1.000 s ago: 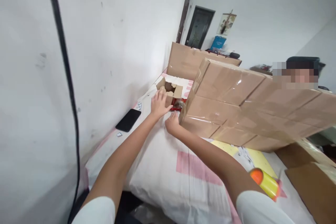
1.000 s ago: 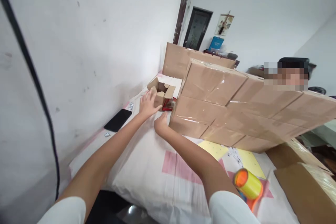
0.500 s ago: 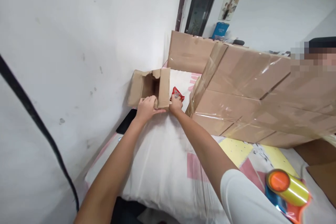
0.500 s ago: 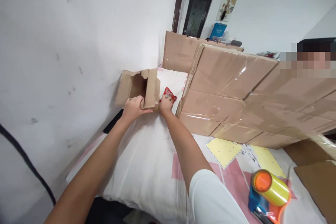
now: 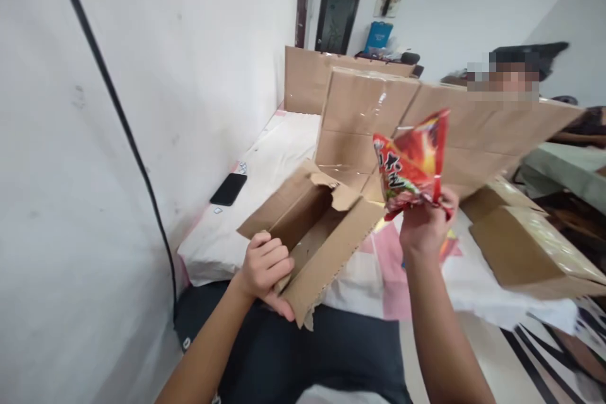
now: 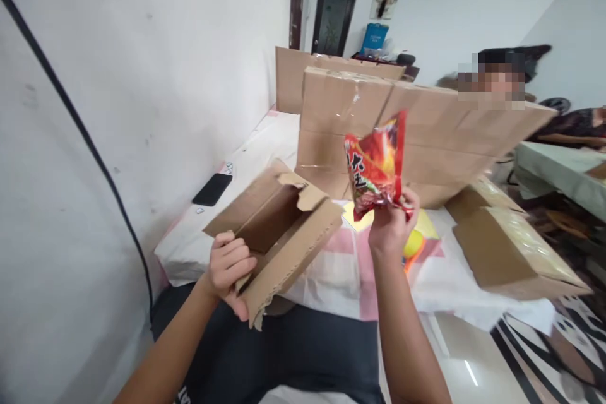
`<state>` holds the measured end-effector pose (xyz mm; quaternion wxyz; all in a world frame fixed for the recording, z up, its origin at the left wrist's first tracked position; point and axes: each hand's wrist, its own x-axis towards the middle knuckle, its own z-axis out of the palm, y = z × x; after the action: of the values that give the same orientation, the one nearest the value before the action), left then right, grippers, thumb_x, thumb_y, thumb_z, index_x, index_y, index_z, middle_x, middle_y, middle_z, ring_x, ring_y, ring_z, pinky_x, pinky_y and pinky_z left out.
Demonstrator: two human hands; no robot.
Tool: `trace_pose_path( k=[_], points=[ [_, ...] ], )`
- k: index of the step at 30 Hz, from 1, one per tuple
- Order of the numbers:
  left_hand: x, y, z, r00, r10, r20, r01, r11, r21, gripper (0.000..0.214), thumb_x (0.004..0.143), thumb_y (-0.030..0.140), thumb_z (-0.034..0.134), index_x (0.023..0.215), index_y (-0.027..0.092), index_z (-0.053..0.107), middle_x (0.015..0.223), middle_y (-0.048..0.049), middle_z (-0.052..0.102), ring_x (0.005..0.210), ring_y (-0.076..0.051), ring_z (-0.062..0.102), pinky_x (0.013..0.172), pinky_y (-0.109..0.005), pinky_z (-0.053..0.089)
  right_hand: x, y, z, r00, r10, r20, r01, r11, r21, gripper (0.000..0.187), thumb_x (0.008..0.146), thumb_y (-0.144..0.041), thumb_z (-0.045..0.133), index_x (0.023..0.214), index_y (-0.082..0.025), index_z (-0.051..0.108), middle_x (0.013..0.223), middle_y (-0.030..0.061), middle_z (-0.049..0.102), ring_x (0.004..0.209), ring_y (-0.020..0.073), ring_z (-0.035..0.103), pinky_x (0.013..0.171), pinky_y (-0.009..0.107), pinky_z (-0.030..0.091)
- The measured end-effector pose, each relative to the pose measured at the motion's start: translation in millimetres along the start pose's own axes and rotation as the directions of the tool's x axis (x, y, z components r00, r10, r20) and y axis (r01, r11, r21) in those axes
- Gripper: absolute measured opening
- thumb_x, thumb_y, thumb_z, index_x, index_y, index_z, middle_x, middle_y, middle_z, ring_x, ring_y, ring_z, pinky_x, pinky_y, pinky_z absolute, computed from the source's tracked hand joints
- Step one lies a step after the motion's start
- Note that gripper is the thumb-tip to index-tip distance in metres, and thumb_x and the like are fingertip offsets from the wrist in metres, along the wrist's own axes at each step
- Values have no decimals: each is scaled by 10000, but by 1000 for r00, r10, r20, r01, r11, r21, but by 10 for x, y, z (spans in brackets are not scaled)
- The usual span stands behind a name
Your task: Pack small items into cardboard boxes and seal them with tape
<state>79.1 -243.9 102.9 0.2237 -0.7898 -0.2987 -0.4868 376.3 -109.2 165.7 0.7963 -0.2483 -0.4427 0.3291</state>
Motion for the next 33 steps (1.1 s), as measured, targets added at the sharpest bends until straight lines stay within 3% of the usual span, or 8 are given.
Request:
trace_pose_path(
  k=[4, 9, 11, 16, 21, 26, 30, 33],
  points=[
    [119, 257, 282, 994, 88, 62, -81, 992, -98, 723, 953, 782, 211, 733, 206, 589, 616, -3, 499, 590, -172, 440, 702, -381, 309, 359, -602, -115, 868, 15, 497, 3, 999, -37, 219, 670, -287, 732, 878, -256, 668, 939, 5, 691, 918, 207, 687, 813, 333, 556],
    [-141, 414, 434, 999, 42, -30, -43, 998, -43, 607, 955, 746, 317, 866, 218, 603, 754, -28, 595, 718, -200, 561, 782, -397, 352, 86, -393, -272, 182, 567, 803, -83, 823, -562, 228, 733, -147, 572, 883, -204, 734, 1036, 53, 747, 953, 218, 701, 845, 347, 565],
    [-306, 465, 444, 995, -23, -97, 24, 1000, 13, 465, 953, 662, 430, 947, 226, 591, 864, -49, 608, 837, -230, 591, 837, -421, 395, -138, -216, -264, 85, 596, 799, 106, 792, -602, 355, 752, -92, 517, 996, -201, 749, 1202, 80, 716, 1114, 235, 669, 972, 394, 542],
    [-600, 574, 404, 921, -321, -221, 366, 907, 210, 332, 879, 351, 653, 1189, 235, 626, 1173, -126, 506, 1189, -321, 524, 1054, -543, 444, -421, -155, -204, 275, 406, 871, 460, 740, -490, 622, 790, -33, 490, 1329, -275, 685, 1437, 84, 592, 1383, 267, 503, 1175, 491, 411],
    [-768, 576, 348, 837, -539, 90, 545, 836, -59, 989, 856, 682, 641, 1633, 267, 192, 1515, -231, 407, 1372, -396, 499, 1058, -567, 490, -340, -175, -570, 764, 197, 614, 262, 776, -574, 362, 965, -284, 526, 1273, -295, 714, 1300, 67, 699, 1289, 285, 581, 1155, 558, 423],
    [-714, 556, 445, 774, -590, 228, 630, 753, -190, 1111, 702, 838, 673, 1566, 231, 327, 1588, -253, 370, 1465, -428, 414, 1146, -593, 413, -570, 24, -807, 538, 391, 747, 137, 834, -535, 477, 1055, -485, 389, 1003, -287, 819, 1055, 51, 782, 1196, 269, 644, 1257, 582, 272],
    [-516, 558, 684, 590, -805, -64, 756, 579, -304, 314, 970, 511, 549, 1098, 225, 570, 1290, -141, 612, 1247, -280, 603, 1056, -462, 492, -643, 158, -812, 754, 358, 551, -60, 873, -485, 520, 1064, -527, 318, 1191, -273, 754, 1268, 73, 720, 1277, 259, 607, 1194, 530, 380],
    [-414, 549, 882, 440, -882, -171, 817, 472, -332, 190, 952, 372, 557, 1060, 235, 484, 1161, -98, 624, 1103, -217, 645, 919, -354, 540, -559, 301, -782, 905, 322, 277, -176, 878, -445, 483, 1013, -562, 428, 1294, -244, 659, 1359, 93, 644, 1306, 255, 575, 1108, 473, 474]
  ],
)
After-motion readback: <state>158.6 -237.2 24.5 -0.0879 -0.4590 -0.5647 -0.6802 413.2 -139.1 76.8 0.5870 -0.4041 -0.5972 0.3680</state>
